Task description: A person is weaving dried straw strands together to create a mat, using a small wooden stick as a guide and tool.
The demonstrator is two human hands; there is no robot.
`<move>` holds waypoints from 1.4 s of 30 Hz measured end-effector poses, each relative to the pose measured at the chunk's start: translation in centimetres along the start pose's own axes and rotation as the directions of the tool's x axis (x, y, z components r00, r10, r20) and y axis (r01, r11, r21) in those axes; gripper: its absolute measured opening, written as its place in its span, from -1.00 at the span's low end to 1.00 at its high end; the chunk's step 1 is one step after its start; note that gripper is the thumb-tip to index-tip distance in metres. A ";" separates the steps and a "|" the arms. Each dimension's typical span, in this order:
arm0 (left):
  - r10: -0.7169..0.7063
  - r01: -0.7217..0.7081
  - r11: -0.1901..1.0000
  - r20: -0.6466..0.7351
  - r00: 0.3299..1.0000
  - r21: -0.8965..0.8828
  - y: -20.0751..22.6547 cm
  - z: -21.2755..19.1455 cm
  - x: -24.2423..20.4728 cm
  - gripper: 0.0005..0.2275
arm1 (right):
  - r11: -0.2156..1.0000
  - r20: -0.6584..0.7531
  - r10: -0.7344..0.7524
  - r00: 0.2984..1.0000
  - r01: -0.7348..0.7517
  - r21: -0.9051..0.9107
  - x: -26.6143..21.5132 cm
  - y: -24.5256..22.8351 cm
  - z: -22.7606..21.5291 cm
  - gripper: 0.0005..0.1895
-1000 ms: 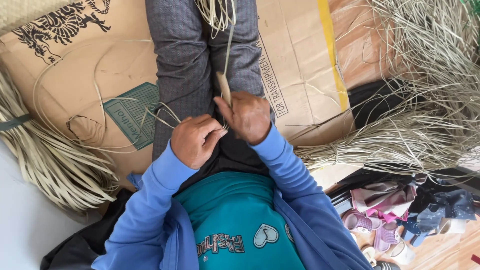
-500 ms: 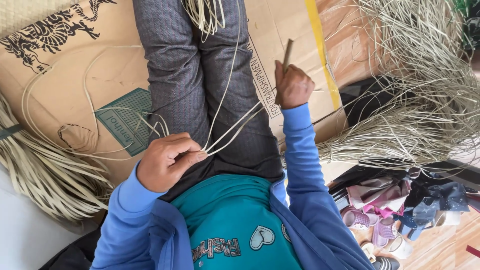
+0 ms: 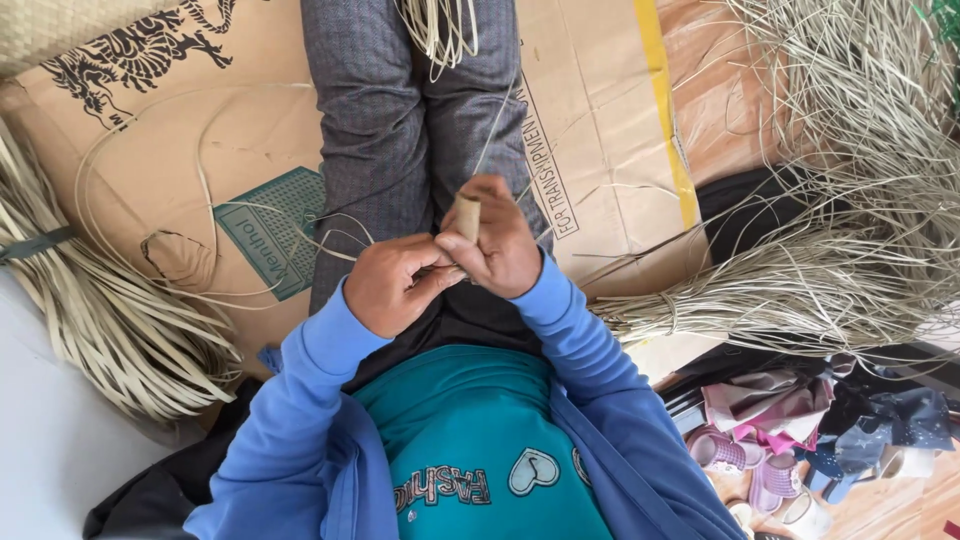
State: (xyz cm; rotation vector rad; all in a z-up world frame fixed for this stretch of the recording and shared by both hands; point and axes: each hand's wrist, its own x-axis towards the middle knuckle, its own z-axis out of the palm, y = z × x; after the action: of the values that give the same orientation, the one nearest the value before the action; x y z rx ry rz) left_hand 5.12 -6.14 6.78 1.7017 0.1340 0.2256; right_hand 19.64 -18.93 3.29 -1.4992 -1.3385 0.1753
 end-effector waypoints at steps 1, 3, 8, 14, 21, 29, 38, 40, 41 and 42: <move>0.000 0.000 1.000 -0.003 1.000 0.002 -0.1 -0.1 0.0 -0.83 | 1.000 0.001 -0.003 1.000 0.003 0.002 0.1 0.0 0.1 -0.69; 0.023 -0.024 0.997 0.009 1.000 0.079 -0.2 -0.1 0.0 -0.81 | 0.999 0.037 0.029 0.999 -0.030 0.027 0.1 -0.1 0.1 -0.63; 0.020 -0.020 0.997 0.003 1.000 0.076 -0.1 -0.3 0.0 -0.78 | 0.985 0.042 0.106 0.993 -0.099 -0.138 1.6 -1.3 -0.9 -0.54; -0.012 0.014 1.000 0.070 0.997 -0.025 2.2 -1.7 0.3 -0.73 | 0.809 -0.001 0.245 0.969 -0.206 -0.550 0.8 2.1 -2.2 -0.45; -0.064 0.101 0.975 0.184 0.981 -0.196 4.2 -4.2 -1.1 -0.78 | 0.386 -0.239 0.274 0.932 -0.334 -0.860 -5.7 13.3 -5.6 -0.41; -0.118 0.133 0.989 0.200 0.973 -0.063 3.4 -3.9 -1.1 -0.80 | 0.615 -0.375 0.632 0.678 -0.733 -0.289 1.7 5.4 -8.3 -0.29; -0.176 0.167 0.982 0.101 0.979 0.090 2.9 -4.8 -0.8 -0.82 | 0.825 -0.665 0.224 0.712 -0.502 -0.260 3.4 -0.8 -11.0 -0.42; -0.222 0.217 0.971 0.043 0.974 0.095 2.7 -5.2 -0.8 -0.79 | 0.801 -0.698 0.093 0.710 -0.470 -0.371 2.9 -1.1 -12.7 -0.43; -0.230 0.229 0.972 0.009 0.973 0.054 2.3 -5.3 -0.8 -0.78 | 0.801 -0.733 0.137 0.667 -0.510 -0.315 2.8 -1.7 -13.0 -0.39; -0.242 0.243 0.970 -0.030 0.970 0.014 2.1 -5.3 -0.9 -0.77 | 0.800 -0.761 0.183 0.622 -0.545 -0.252 2.7 -2.2 -13.4 -0.33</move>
State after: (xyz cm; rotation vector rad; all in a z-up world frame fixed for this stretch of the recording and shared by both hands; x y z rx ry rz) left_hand 3.00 -1.56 9.47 1.6822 0.3636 0.0657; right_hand 28.44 -25.07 11.99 -1.9682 -0.4101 -0.4742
